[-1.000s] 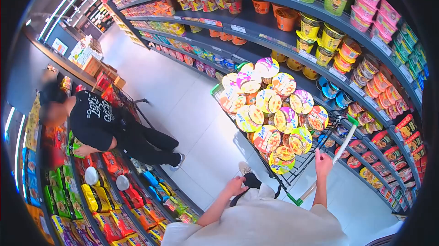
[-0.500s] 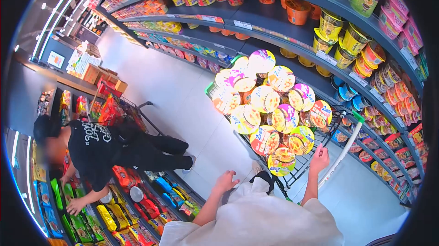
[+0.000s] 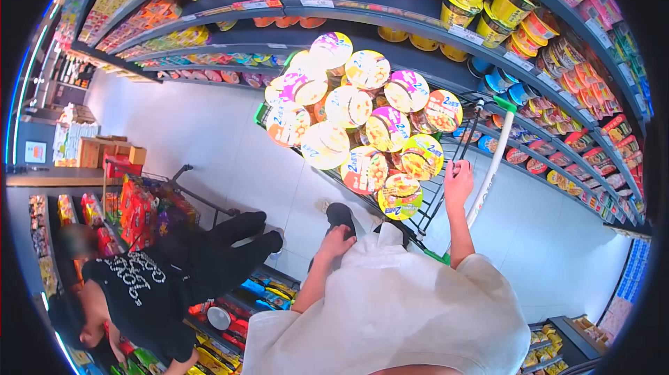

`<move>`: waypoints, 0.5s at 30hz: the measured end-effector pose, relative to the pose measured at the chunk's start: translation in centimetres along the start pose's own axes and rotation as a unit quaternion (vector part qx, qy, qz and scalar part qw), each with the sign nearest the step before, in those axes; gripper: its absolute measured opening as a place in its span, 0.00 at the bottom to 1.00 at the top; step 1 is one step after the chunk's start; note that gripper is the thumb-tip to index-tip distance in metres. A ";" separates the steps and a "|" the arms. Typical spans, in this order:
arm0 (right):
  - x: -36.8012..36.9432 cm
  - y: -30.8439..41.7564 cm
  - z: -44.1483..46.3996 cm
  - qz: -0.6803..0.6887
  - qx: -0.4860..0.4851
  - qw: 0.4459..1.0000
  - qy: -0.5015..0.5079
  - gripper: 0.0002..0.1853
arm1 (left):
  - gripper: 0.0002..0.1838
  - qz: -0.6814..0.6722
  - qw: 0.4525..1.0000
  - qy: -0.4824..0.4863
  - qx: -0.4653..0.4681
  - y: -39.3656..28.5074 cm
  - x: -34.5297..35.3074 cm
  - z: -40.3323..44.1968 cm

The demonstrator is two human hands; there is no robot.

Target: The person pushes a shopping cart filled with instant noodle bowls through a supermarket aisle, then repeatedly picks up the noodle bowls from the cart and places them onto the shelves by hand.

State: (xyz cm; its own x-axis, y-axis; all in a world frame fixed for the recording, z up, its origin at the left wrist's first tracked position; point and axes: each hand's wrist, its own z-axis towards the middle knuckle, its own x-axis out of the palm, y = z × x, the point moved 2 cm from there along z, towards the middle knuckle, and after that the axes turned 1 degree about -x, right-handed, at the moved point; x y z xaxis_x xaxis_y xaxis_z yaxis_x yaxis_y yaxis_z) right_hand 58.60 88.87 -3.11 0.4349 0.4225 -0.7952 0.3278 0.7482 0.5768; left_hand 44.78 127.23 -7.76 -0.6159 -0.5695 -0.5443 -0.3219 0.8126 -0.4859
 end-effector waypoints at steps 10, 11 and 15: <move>7.1 5.0 -4.2 -0.013 0.055 0.996 0.071 0.19 | 0.27 0.051 0.998 -0.007 0.032 5.7 -13.8 6.1; 7.4 5.2 -4.3 -0.015 0.045 0.997 0.066 0.18 | 0.27 0.061 0.998 -0.014 0.022 6.0 -15.2 6.4; 9.2 7.0 -4.4 -0.030 0.012 0.998 0.051 0.17 | 0.30 0.048 0.998 -0.027 0.015 8.6 -19.5 6.8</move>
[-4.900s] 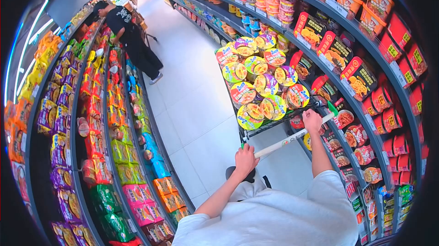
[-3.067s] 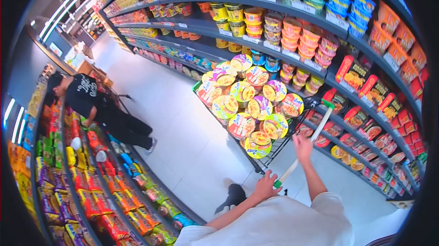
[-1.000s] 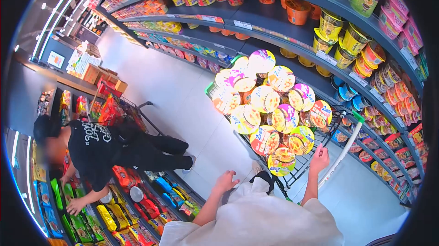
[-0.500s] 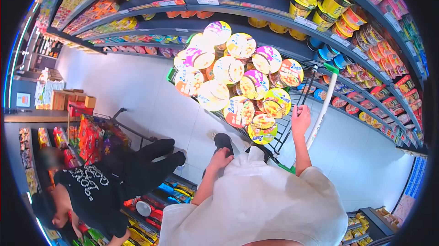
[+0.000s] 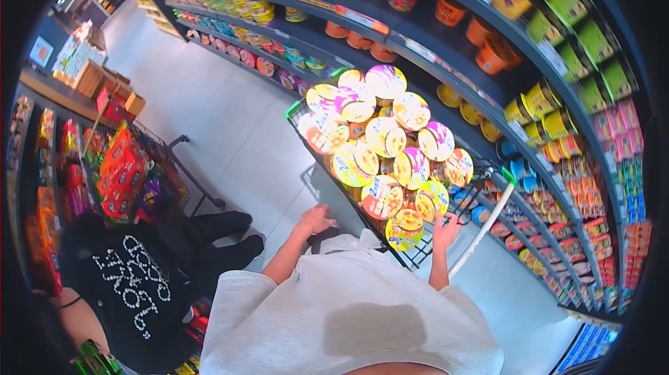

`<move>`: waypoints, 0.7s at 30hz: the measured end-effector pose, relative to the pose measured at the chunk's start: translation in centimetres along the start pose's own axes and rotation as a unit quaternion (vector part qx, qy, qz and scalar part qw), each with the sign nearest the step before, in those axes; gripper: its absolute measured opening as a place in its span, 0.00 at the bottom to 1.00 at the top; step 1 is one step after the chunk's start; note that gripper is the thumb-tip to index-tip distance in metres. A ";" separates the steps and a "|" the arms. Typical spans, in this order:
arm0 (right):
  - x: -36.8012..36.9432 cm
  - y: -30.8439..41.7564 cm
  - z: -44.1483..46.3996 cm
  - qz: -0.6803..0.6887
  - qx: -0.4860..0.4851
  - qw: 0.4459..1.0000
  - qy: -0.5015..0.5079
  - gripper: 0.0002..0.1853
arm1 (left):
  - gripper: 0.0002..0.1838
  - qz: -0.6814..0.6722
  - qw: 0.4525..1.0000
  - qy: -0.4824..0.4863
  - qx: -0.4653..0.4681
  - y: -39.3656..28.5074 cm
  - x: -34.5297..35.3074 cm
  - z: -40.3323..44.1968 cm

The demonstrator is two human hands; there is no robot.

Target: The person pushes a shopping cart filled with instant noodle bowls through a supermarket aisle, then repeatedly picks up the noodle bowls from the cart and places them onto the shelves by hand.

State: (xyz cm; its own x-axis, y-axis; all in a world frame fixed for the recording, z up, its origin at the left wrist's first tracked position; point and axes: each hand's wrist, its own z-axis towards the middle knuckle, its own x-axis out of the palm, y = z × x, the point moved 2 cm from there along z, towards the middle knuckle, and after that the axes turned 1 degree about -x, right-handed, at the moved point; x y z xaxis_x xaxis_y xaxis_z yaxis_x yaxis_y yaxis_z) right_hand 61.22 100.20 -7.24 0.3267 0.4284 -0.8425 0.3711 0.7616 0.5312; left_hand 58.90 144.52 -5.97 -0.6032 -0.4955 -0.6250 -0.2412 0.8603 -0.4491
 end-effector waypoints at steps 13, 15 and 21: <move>3.7 5.9 1.1 0.006 0.033 0.999 0.035 0.18 | 0.30 -0.090 0.990 -0.037 -0.103 12.8 -1.9 0.6; 4.3 6.3 0.8 -0.006 -0.016 1.000 -0.009 0.18 | 0.30 -0.112 0.988 -0.036 -0.098 13.5 -2.1 1.0; 6.5 9.0 -0.4 0.016 -0.011 1.000 -0.024 0.17 | 0.29 -0.116 0.990 -0.045 -0.070 15.3 -4.0 2.9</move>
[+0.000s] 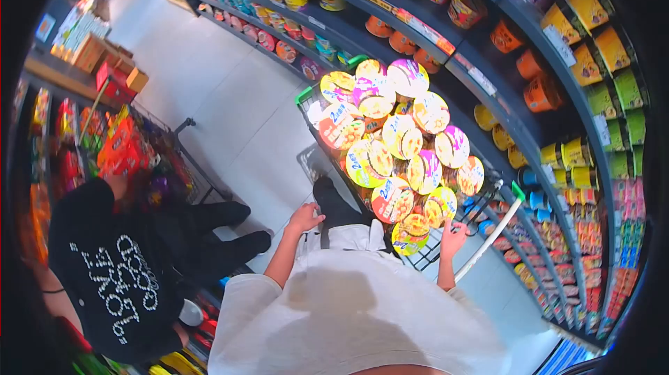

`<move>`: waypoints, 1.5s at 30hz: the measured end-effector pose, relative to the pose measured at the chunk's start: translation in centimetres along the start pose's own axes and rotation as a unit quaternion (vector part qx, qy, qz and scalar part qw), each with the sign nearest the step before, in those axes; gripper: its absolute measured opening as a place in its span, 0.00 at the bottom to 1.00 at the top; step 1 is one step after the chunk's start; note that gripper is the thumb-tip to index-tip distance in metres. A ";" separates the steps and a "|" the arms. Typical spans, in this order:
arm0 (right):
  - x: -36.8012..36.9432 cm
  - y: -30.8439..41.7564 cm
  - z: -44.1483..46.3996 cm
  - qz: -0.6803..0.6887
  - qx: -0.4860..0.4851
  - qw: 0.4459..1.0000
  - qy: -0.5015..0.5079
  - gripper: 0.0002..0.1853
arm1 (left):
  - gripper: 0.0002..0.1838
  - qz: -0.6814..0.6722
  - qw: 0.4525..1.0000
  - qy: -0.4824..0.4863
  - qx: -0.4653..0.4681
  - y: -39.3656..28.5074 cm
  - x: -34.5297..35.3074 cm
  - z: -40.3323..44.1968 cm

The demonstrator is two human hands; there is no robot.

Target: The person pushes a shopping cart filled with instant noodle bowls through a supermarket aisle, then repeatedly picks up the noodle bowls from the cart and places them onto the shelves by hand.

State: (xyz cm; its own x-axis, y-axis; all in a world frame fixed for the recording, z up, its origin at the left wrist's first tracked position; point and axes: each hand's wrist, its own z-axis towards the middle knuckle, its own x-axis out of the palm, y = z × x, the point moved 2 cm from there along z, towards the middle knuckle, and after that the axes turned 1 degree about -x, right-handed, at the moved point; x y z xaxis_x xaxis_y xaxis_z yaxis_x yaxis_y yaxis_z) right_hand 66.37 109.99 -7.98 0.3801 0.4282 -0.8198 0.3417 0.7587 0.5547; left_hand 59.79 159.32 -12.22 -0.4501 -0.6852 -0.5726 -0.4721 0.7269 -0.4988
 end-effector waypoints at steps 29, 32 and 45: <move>7.6 11.4 1.3 -0.053 0.161 0.986 -0.008 0.15 | 0.28 0.144 0.976 0.103 0.127 -3.0 -18.9 17.2; 10.9 13.1 0.0 -0.090 0.181 0.979 -0.041 0.17 | 0.27 0.165 0.966 0.111 0.164 -0.3 -20.9 20.0; 12.6 22.1 -1.0 -0.256 0.283 0.922 -0.058 0.30 | 0.28 0.145 0.943 0.109 0.280 4.8 -32.7 25.9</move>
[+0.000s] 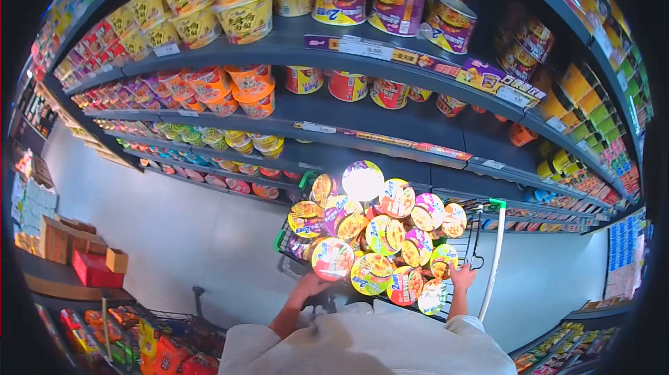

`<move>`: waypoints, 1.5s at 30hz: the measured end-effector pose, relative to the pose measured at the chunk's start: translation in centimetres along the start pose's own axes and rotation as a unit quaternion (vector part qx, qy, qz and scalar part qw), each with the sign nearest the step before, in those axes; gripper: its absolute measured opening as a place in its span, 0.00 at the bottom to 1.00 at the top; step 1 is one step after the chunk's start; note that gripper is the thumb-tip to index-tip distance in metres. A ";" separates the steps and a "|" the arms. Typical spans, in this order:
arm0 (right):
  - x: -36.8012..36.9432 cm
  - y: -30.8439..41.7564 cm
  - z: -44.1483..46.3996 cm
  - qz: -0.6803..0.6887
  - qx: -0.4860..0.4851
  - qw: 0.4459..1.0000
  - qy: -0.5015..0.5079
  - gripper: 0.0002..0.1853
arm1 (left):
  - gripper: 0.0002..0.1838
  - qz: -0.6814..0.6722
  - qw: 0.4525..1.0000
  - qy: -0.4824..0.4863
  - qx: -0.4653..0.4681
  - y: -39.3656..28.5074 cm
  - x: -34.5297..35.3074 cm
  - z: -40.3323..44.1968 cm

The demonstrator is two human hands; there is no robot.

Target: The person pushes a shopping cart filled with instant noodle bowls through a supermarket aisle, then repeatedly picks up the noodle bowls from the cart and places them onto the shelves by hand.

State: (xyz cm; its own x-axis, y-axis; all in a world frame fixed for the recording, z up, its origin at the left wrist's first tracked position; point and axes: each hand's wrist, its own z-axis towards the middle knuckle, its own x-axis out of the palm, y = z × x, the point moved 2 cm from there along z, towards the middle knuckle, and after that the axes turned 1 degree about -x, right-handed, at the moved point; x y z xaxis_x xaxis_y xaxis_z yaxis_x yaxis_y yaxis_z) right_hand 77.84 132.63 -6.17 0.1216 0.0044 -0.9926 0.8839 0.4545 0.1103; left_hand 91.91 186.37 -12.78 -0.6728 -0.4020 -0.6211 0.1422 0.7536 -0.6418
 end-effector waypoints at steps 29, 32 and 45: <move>-2.8 10.3 -13.6 0.089 -0.161 0.983 0.003 0.34 | 0.36 -0.050 0.983 -0.057 -0.167 7.9 -7.9 -7.3; -2.7 10.4 -13.9 0.102 -0.183 0.977 -0.031 0.34 | 0.32 -0.033 0.977 -0.101 -0.184 6.6 -9.4 -8.4; -3.2 10.9 -15.0 0.193 -0.162 0.968 0.017 0.30 | 0.13 0.020 0.933 -0.349 -0.082 7.4 -16.3 -7.9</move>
State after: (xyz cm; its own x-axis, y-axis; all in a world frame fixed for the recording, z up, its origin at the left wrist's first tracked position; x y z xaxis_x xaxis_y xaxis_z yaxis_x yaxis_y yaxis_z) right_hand 80.29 150.88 -2.54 0.3938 0.2561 -0.8828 0.5879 0.6681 0.4561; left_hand 98.19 202.60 -3.85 -0.0237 -0.5699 -0.8213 0.0044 0.8215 -0.5702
